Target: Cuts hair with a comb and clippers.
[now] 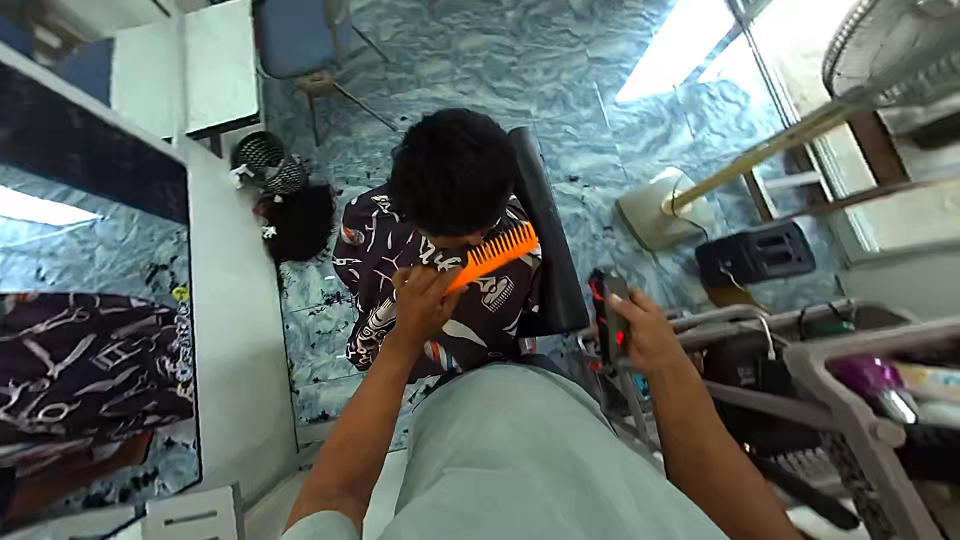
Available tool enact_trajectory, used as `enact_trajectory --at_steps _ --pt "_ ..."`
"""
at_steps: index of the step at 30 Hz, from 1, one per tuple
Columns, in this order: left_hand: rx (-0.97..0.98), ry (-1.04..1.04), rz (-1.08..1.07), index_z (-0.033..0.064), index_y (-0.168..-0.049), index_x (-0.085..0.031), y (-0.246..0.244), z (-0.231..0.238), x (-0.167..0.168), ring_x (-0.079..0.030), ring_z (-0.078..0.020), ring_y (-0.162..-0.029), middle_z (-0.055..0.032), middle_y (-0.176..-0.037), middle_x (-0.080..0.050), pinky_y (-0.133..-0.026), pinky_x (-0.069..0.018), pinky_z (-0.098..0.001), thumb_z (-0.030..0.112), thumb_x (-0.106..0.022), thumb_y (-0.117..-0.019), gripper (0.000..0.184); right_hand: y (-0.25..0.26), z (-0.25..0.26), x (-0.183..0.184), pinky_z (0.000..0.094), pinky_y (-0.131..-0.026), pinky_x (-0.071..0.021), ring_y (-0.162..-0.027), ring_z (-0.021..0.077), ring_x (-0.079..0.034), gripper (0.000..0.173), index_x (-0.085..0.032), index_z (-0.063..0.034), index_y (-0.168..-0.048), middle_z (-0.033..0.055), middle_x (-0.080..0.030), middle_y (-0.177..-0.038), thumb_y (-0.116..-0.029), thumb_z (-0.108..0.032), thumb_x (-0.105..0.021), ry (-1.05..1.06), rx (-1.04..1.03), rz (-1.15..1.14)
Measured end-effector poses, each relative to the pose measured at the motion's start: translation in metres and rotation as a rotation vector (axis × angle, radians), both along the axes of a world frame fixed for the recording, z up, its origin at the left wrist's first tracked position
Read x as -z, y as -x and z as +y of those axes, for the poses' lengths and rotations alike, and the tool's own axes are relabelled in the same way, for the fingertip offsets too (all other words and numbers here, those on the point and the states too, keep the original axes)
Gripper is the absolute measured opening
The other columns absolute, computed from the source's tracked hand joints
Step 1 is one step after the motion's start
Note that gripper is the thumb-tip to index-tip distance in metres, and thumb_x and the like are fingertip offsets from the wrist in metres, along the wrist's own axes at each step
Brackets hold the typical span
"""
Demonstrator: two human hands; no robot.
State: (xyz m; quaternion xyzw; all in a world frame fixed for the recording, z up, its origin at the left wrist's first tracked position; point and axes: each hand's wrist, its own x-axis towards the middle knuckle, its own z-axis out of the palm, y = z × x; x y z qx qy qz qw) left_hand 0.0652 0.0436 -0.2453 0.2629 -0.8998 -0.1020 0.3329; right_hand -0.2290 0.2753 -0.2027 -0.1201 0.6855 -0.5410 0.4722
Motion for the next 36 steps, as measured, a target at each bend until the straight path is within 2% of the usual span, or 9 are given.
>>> enact_trajectory --at_steps 2,5,7,11,19,22,28,31,36 --pt "-0.051 0.041 0.03 0.0147 -0.118 -0.076 -0.01 -0.019 0.001 -0.064 -0.0278 -0.087 -0.0091 -0.086 -0.07 -0.098 -0.0429 -0.0546 0.035 -0.074 -0.0945 0.031 -0.015 -0.029 -0.019 0.0454 -0.077 -0.0633 -0.089 0.0268 -0.072 0.054 -0.042 -0.006 -0.147 0.0159 -0.068 -0.114 -0.0986 -0.018 -0.062 0.011 -0.088 0.13" --pt "-0.016 0.095 0.077 0.0142 -0.119 -0.076 -0.019 -0.052 -0.014 -0.065 -0.0302 -0.087 -0.0121 -0.086 -0.071 -0.099 -0.0414 -0.0576 0.034 -0.075 -0.0941 0.032 -0.029 -0.077 -0.048 0.0444 -0.086 -0.0627 -0.098 0.0249 -0.072 0.059 -0.048 -0.0012 -0.141 0.0174 -0.069 -0.118 -0.0911 -0.017 -0.075 0.072 -0.252 0.425" --pt "0.009 0.141 0.103 0.0144 -0.12 -0.075 -0.021 -0.068 -0.028 -0.065 -0.0309 -0.088 -0.0128 -0.085 -0.07 -0.099 -0.0406 -0.0576 0.033 -0.074 -0.0947 0.031 -0.029 -0.108 -0.062 0.045 -0.088 -0.0603 -0.098 0.0233 -0.071 0.059 -0.054 -0.0021 -0.137 0.0161 -0.07 -0.114 -0.0882 -0.024 -0.08 0.082 -0.381 0.663" --pt "0.032 0.274 0.187 0.0156 -0.12 -0.075 -0.019 -0.079 -0.047 -0.061 -0.0278 -0.083 -0.0098 -0.078 -0.065 -0.1 -0.0383 -0.053 0.032 -0.076 -0.0943 0.03 -0.034 -0.143 -0.096 0.0564 -0.078 -0.0573 -0.089 0.0286 -0.07 0.056 -0.064 -0.0127 -0.131 0.0119 -0.072 -0.104 -0.0831 -0.037 -0.08 -0.072 -0.51 0.998" --pt "0.029 0.354 0.205 0.0166 -0.118 -0.077 -0.016 -0.076 -0.054 -0.06 -0.0251 -0.083 -0.0062 -0.078 -0.067 -0.099 -0.0361 -0.051 0.03 -0.076 -0.0941 0.028 -0.046 -0.153 -0.134 0.0585 -0.074 -0.055 -0.091 0.0312 -0.07 0.048 -0.067 -0.0176 -0.124 0.0102 -0.071 -0.101 -0.083 -0.041 -0.074 -0.255 -0.555 1.156" --pt "0.04 0.363 0.194 0.0171 -0.119 -0.077 -0.017 -0.077 -0.055 -0.06 -0.0247 -0.083 -0.0054 -0.078 -0.067 -0.099 -0.0364 -0.0506 0.03 -0.076 -0.094 0.028 -0.055 -0.157 -0.143 0.0595 -0.078 -0.0548 -0.096 0.0332 -0.07 0.049 -0.066 -0.0182 -0.127 0.0117 -0.072 -0.104 -0.0839 -0.041 -0.074 -0.277 -0.588 1.191" --pt "0.054 0.379 0.161 0.0179 -0.12 -0.076 -0.021 -0.079 -0.058 -0.061 -0.0247 -0.084 -0.0058 -0.079 -0.067 -0.101 -0.0355 -0.0519 0.032 -0.074 -0.0955 0.028 -0.062 -0.156 -0.143 0.0605 -0.083 -0.054 -0.105 0.0358 -0.068 0.049 -0.066 -0.0157 -0.127 0.014 -0.07 -0.112 -0.0847 -0.038 -0.072 -0.259 -0.621 1.262" --pt "0.066 0.381 0.161 0.0188 -0.121 -0.076 -0.022 -0.081 -0.059 -0.06 -0.0246 -0.084 -0.0052 -0.08 -0.067 -0.101 -0.0352 -0.0515 0.032 -0.075 -0.095 0.029 -0.07 -0.157 -0.139 0.0568 -0.085 -0.0552 -0.105 0.0316 -0.069 0.05 -0.067 -0.0166 -0.128 0.0112 -0.071 -0.113 -0.0834 -0.039 -0.073 -0.173 -0.611 1.268" --pt "0.073 0.386 0.143 0.0201 -0.121 -0.076 -0.024 -0.084 -0.06 -0.061 -0.0248 -0.087 -0.0048 -0.083 -0.069 -0.102 -0.0342 -0.0523 0.032 -0.073 -0.0961 0.028 -0.083 -0.157 -0.141 0.0566 -0.079 -0.0553 -0.102 0.0329 -0.069 0.047 -0.066 -0.015 -0.127 0.0123 -0.069 -0.111 -0.0845 -0.036 -0.071 -0.233 -0.603 1.281"
